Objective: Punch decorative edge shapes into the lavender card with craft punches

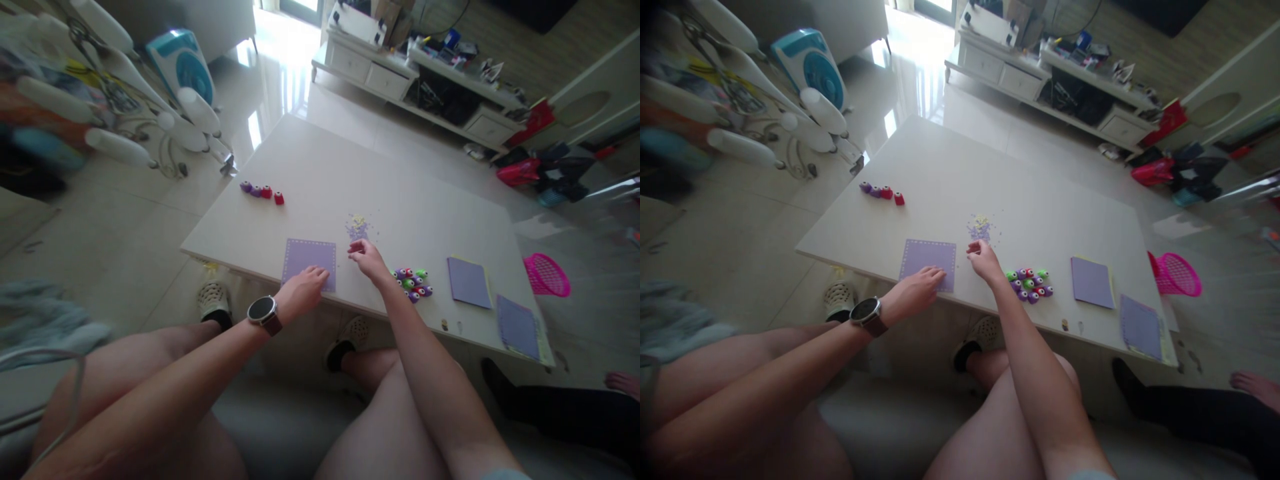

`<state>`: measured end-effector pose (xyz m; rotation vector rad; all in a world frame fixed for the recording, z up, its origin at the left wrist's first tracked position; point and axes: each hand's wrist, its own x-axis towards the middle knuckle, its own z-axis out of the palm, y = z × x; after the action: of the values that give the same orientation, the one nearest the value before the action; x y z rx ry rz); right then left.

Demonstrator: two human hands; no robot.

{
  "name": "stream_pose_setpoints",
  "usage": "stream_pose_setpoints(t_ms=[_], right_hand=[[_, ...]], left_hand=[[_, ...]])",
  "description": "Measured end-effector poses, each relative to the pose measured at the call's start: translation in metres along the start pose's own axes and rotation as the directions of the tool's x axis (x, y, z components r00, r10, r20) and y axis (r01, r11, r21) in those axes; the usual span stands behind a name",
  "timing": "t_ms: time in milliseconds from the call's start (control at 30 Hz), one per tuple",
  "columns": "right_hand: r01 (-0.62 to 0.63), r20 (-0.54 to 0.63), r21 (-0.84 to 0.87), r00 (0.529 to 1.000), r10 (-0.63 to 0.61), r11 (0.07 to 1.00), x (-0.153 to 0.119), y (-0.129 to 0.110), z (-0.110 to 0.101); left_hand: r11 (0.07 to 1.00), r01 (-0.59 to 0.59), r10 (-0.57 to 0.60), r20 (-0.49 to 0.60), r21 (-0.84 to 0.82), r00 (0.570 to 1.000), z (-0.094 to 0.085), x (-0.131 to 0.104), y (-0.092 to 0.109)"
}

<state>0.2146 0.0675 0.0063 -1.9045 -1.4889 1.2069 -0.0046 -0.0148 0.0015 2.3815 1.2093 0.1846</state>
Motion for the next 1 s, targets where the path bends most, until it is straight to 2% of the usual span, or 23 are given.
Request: stream_pose_setpoints(t_ms=[100,167,200,267,333,400,467,533,600,667,733,800,900,1000], right_hand=[[-0.132,0.224,0.138,0.97,0.099,0.982,-0.007,0.0,0.009],[-0.166,0.269,0.153,0.956,0.121,0.974,-0.009,0.001,0.015],[-0.149,0.22,0.14,0.969,0.116,0.979,-0.008,0.002,0.018],[-0.075,0.003,0.079,0.997,0.075,0.994,-0.003,0.002,0.018],[-0.018,-0.21,0.019,0.977,0.022,1.0,0.003,0.002,0.013],[-0.008,-0.259,0.013,0.966,0.011,1.0,0.009,0.002,0.003],[-0.005,-0.202,-0.019,0.979,0.001,1.0,0.011,0.0,-0.009],[0.025,-0.122,-0.143,0.992,-0.043,0.989,0.008,-0.001,-0.018],[0.044,0.015,-0.272,0.999,-0.042,0.961,0.001,-0.002,-0.023],[0.044,0.192,-0.364,0.981,0.029,0.93,-0.007,-0.004,-0.024],[0.055,0.288,-0.471,0.953,0.094,0.881,-0.013,-0.005,-0.022],[0.068,0.264,-0.607,0.957,0.12,0.792,-0.015,-0.006,-0.022],[0.013,0.164,-0.752,0.972,0.168,0.66,-0.015,-0.006,-0.028],[-0.055,0.104,-0.799,0.968,0.229,0.598,-0.015,-0.005,-0.039]], left_hand=[[1.0,-0.007,0.007,0.0,0.01,1.0,0.001,0.0,-0.001],[1.0,-0.011,0.012,-0.006,0.01,1.0,0.003,0.0,-0.002],[1.0,-0.012,0.012,-0.009,0.008,1.0,0.004,0.0,-0.002],[1.0,-0.008,0.008,-0.01,0.003,1.0,0.005,0.0,-0.003],[1.0,-0.002,0.002,-0.009,-0.001,1.0,0.006,0.001,-0.003],[1.0,-0.001,0.001,-0.009,-0.005,1.0,0.006,0.001,-0.003],[1.0,-0.002,0.002,-0.009,-0.007,1.0,0.006,0.001,-0.003],[1.0,-0.002,0.002,-0.012,-0.007,1.0,0.005,0.001,-0.003],[1.0,-0.005,0.005,-0.013,-0.002,1.0,0.005,0.0,-0.003],[1.0,-0.008,0.008,-0.012,0.001,1.0,0.005,0.0,-0.002],[1.0,-0.007,0.007,-0.012,-0.001,1.0,0.005,0.0,-0.002],[1.0,-0.001,0.001,-0.011,-0.005,1.0,0.004,0.0,-0.002],[1.0,-0.005,0.005,-0.005,-0.009,1.0,0.005,0.0,-0.003],[1.0,-0.017,0.016,-0.019,-0.017,1.0,0.007,0.001,-0.004]])
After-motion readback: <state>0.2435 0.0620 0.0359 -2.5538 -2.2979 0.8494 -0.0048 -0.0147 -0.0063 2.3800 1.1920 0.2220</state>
